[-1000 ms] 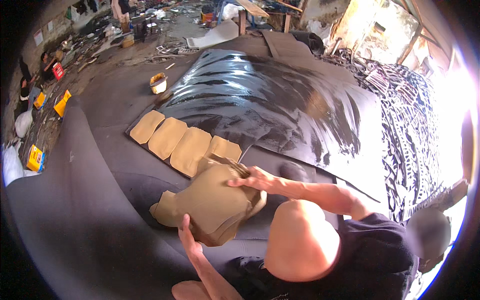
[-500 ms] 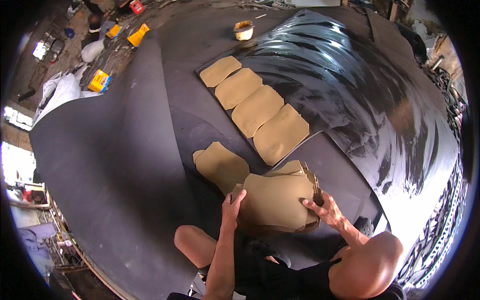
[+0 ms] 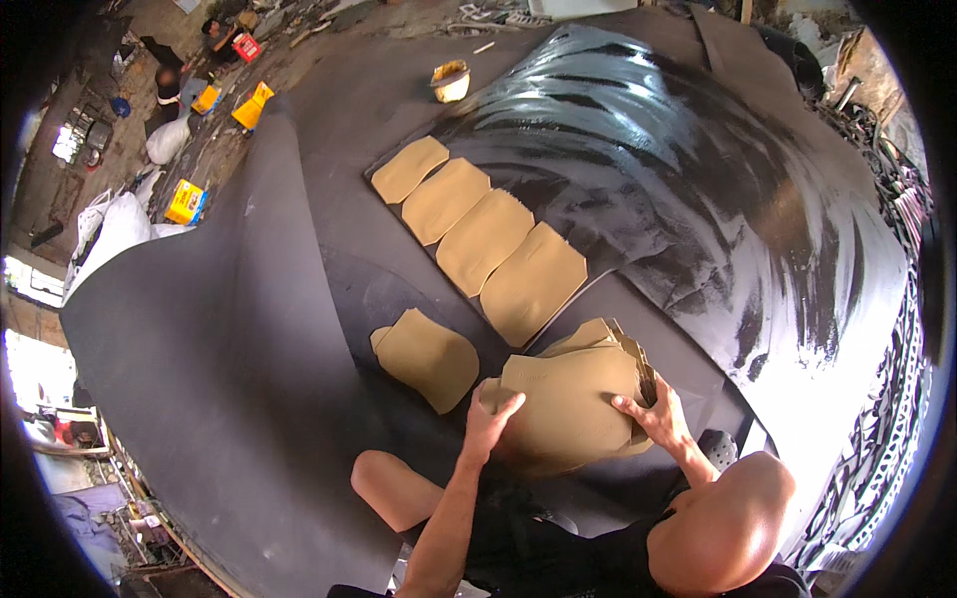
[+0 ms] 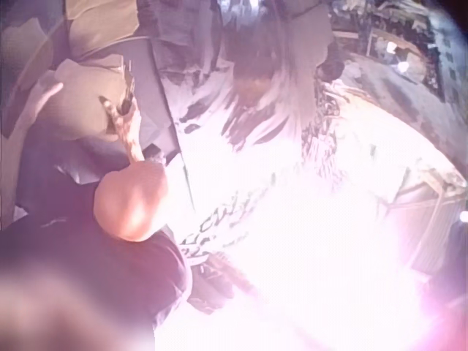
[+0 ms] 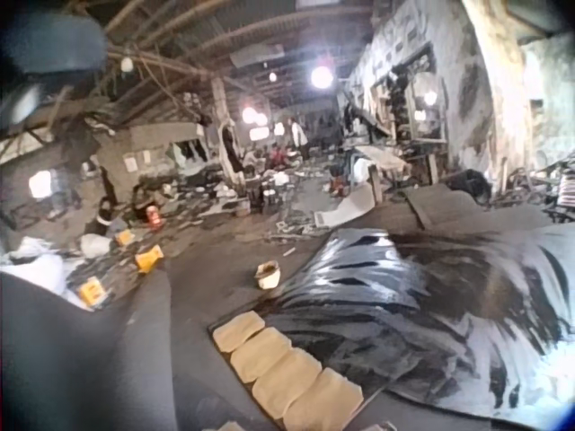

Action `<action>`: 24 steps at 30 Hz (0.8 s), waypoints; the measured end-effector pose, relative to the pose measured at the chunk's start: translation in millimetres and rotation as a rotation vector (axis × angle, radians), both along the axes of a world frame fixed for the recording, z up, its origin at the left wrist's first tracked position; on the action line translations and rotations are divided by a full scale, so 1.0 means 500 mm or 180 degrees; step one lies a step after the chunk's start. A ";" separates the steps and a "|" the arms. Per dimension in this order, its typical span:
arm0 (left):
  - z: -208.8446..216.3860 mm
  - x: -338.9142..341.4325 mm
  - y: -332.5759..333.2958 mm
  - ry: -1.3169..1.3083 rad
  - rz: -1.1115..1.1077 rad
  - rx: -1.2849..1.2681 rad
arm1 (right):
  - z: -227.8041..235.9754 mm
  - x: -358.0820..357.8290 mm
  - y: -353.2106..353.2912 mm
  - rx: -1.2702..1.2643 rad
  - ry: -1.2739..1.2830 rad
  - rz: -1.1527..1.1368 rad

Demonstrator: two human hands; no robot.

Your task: The person places irregularly shaped paper pieces onto a large dark surface, arranging them in a pattern. They pick up pieces from a stack and position them one by one, occasionally adjusting their placement.

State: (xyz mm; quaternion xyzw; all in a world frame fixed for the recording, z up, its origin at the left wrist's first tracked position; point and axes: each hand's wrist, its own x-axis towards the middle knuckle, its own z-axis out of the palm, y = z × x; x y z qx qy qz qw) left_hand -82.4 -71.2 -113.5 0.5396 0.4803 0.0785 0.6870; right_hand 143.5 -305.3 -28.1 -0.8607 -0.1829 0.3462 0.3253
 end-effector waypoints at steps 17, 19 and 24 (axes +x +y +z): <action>-0.094 -0.012 -0.147 0.0765 -0.0120 0.2884 | -0.042 -0.022 -0.015 0.0475 0.0878 0.0745; -0.117 -0.017 -0.165 0.1671 0.0634 0.2899 | 0.000 -0.031 -0.005 0.0906 0.0814 0.1593; 0.039 0.006 -0.171 0.0294 0.0926 0.3675 | 0.079 0.023 -0.029 0.3133 0.0384 0.1375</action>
